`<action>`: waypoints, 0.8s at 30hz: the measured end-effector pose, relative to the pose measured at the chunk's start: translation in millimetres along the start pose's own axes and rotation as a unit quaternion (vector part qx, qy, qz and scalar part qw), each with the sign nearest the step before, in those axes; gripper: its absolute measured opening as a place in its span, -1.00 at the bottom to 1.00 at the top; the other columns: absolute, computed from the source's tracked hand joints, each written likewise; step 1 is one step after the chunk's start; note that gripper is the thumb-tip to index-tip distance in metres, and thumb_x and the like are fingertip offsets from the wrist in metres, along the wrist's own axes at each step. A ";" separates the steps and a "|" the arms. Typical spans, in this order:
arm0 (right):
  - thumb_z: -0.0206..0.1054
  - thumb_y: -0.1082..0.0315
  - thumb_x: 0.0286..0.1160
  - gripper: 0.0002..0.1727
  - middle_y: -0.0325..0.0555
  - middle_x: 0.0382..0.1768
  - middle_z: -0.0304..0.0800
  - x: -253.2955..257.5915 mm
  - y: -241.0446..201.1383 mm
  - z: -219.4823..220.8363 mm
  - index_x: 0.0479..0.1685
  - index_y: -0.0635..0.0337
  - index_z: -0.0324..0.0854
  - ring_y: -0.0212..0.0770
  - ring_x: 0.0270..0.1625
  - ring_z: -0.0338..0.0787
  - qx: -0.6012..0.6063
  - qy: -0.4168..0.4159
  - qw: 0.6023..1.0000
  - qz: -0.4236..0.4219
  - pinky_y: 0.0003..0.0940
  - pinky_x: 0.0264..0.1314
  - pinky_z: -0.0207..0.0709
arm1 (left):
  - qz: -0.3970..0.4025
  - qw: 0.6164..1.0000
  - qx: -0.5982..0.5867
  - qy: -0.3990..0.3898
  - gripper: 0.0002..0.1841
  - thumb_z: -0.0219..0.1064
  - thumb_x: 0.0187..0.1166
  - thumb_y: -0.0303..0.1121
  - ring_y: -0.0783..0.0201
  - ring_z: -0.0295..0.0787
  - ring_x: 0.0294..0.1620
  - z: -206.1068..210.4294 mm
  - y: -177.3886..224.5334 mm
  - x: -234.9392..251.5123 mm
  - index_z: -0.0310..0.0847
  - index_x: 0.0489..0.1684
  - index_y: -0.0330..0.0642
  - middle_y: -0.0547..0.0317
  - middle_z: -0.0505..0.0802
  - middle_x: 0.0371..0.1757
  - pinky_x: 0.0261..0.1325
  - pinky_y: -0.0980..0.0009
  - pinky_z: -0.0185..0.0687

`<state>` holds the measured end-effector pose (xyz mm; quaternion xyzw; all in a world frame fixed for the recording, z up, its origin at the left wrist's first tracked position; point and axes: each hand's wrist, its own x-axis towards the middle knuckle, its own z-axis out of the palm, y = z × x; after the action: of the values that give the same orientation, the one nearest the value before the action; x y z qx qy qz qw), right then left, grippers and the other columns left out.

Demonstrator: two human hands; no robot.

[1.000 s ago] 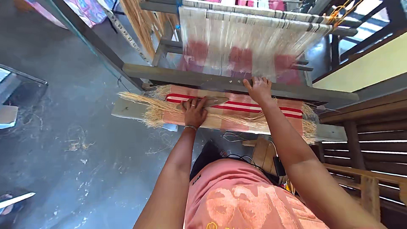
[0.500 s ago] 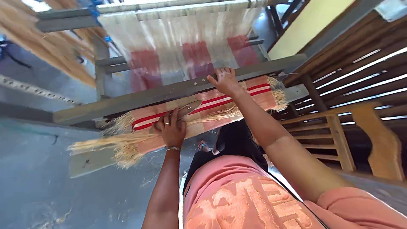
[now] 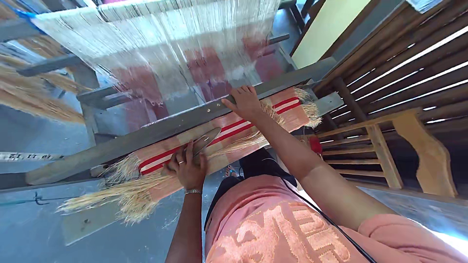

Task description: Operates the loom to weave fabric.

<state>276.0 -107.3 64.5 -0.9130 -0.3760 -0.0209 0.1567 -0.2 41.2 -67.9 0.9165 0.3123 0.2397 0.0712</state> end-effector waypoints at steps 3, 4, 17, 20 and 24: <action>-0.04 -0.36 0.72 -0.26 0.00 0.17 0.82 8.2 1.8 -0.2 0.14 0.13 0.72 0.03 0.39 0.69 0.002 -0.011 1.000 -0.003 0.11 0.72 0.18 | 0.004 1.000 -0.001 0.011 -0.45 0.06 0.65 0.21 -0.10 0.46 0.61 -1.0 0.8 -2.3 0.48 0.64 0.46 0.14 0.68 0.52 0.67 -0.43 -0.18; -0.05 -0.37 0.72 -0.25 0.00 0.18 0.82 13.2 1.8 0.7 0.15 0.13 0.72 0.02 0.39 0.69 0.001 -0.011 1.000 -0.004 0.11 0.71 0.18 | 0.003 1.000 -0.002 0.013 -0.45 0.07 0.66 0.20 -0.10 0.44 0.63 -1.1 0.4 -2.8 0.47 0.64 0.45 0.15 0.67 0.53 0.67 -0.45 -0.19; -0.10 -0.35 0.74 -0.21 0.12 0.19 0.79 -3.0 -6.2 -6.5 0.15 0.23 0.70 0.14 0.42 0.65 0.000 -0.030 0.999 0.015 0.19 0.70 0.16 | 0.002 1.000 -0.009 -0.005 -0.43 0.08 0.66 0.17 -0.03 0.35 0.65 -1.9 -1.2 -3.0 0.36 0.71 0.53 0.23 0.59 0.58 0.67 -0.42 -0.20; -0.11 -0.34 0.75 -0.22 0.11 0.14 0.79 -1.9 -2.5 -3.5 0.13 0.22 0.70 0.14 0.38 0.66 0.001 -0.018 1.000 0.009 0.17 0.68 0.18 | -0.001 1.000 -0.008 -0.011 -0.43 0.06 0.66 0.20 -0.05 0.35 0.65 -1.1 -0.5 -1.4 0.36 0.71 0.55 0.26 0.60 0.59 0.66 -0.43 -0.17; -0.06 -0.31 0.75 -0.29 0.02 0.00 0.81 -4.2 -0.6 4.9 0.02 0.17 0.72 0.07 0.26 0.71 -0.007 0.033 0.999 -0.004 0.12 0.64 0.23 | 0.001 1.000 -0.005 0.006 -0.44 0.07 0.66 0.20 -0.03 0.35 0.65 0.1 -0.5 -2.5 0.37 0.70 0.57 0.28 0.59 0.59 0.67 -0.41 -0.19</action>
<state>272.2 -108.3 59.3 -0.9113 -0.3745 -0.0545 0.1623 -2.2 40.1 -69.1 0.9150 0.3106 0.2470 0.0732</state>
